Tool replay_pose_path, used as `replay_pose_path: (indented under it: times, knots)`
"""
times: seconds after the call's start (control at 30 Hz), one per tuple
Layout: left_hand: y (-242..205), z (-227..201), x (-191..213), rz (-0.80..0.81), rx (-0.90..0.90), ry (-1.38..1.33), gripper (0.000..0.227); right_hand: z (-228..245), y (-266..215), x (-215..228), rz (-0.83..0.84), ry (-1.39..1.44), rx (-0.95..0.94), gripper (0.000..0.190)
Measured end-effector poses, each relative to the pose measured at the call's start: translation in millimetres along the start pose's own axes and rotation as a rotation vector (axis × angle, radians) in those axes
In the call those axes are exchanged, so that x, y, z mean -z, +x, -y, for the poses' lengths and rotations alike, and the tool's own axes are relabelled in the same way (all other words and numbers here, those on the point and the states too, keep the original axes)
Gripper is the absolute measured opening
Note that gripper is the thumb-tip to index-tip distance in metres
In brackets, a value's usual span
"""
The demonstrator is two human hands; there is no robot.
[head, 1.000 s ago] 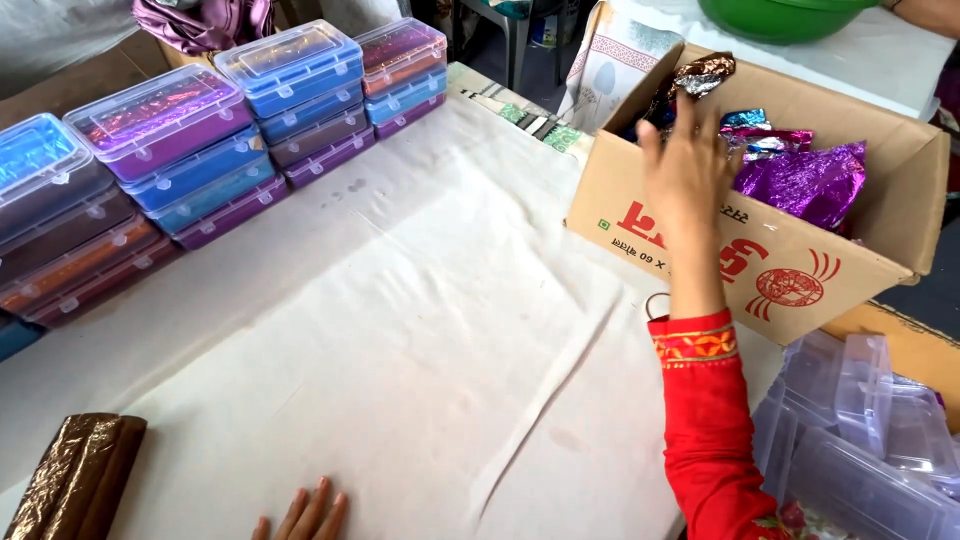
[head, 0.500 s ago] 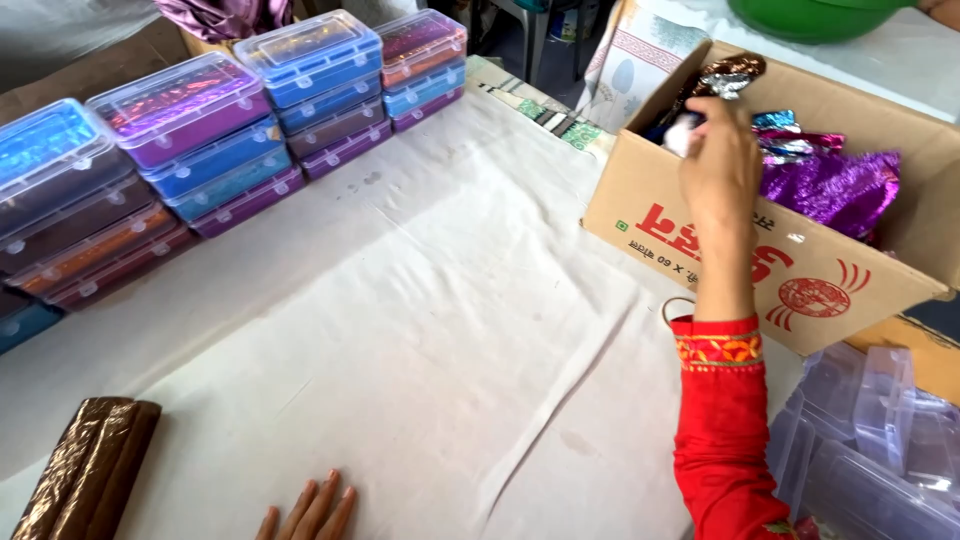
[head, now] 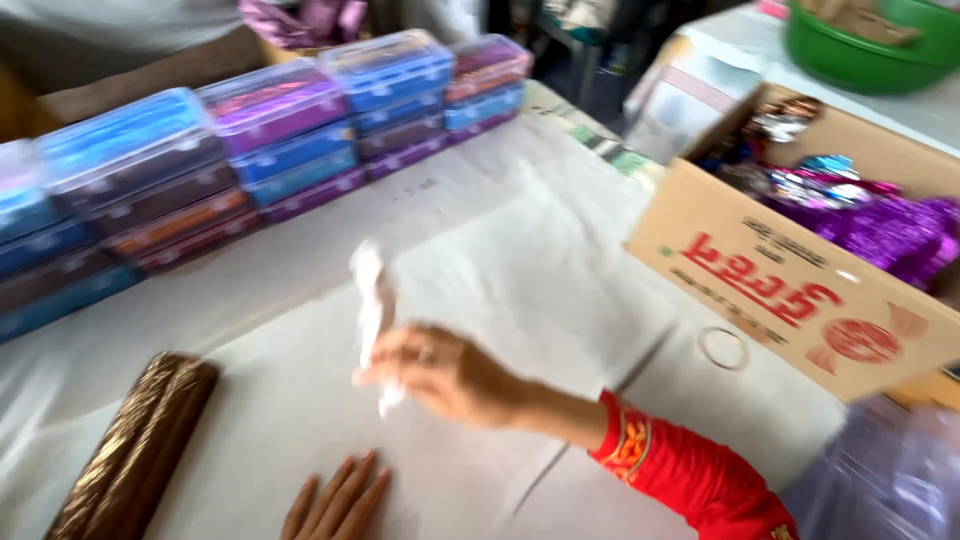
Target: Cleaning and assembling wooden bangle-making tools by wiping them with a cloth and joining segments.
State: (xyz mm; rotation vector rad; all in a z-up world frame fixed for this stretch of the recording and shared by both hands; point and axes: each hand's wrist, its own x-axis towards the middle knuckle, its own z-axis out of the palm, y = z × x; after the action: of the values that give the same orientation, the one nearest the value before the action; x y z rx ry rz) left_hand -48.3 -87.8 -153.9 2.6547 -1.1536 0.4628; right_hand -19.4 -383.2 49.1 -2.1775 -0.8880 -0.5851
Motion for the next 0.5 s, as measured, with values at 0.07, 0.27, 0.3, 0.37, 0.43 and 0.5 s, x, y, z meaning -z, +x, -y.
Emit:
replay_pose_path:
  times: [0.07, 0.27, 0.3, 0.37, 0.43, 0.5]
  knots:
    - [26.5, -15.7, 49.2, 0.091, -0.023, -0.110, 0.076, -10.7, -19.8, -35.3, 0.160, -0.065, 0.080, 0.028]
    - [37.9, -40.8, 130.8, 0.288, 0.038, -0.401, 0.081, -38.8, -36.1, -62.9, 0.365, -0.171, 0.058, 0.040]
    - [36.8, -42.9, 132.4, 0.221, -0.020, -0.389, 0.079, -41.7, -32.8, -59.0, 0.368, -0.198, -0.027, 0.045]
    - [-5.7, -62.0, 93.2, 0.108, -0.019, -0.040, 0.070, -56.0, -42.6, -68.9, 0.349, -0.191, 0.040, 0.046]
    - [-41.7, -64.7, 50.8, 0.031, -0.028, 0.329, 0.063, -105.6, -52.9, -81.3, 0.312, -0.203, 0.103, 0.047]
    - [-90.6, -88.3, 21.0, 0.116, 0.101, 0.086, 0.052, -177.5, -64.5, -119.4, 0.121, -0.139, 0.308, 0.042]
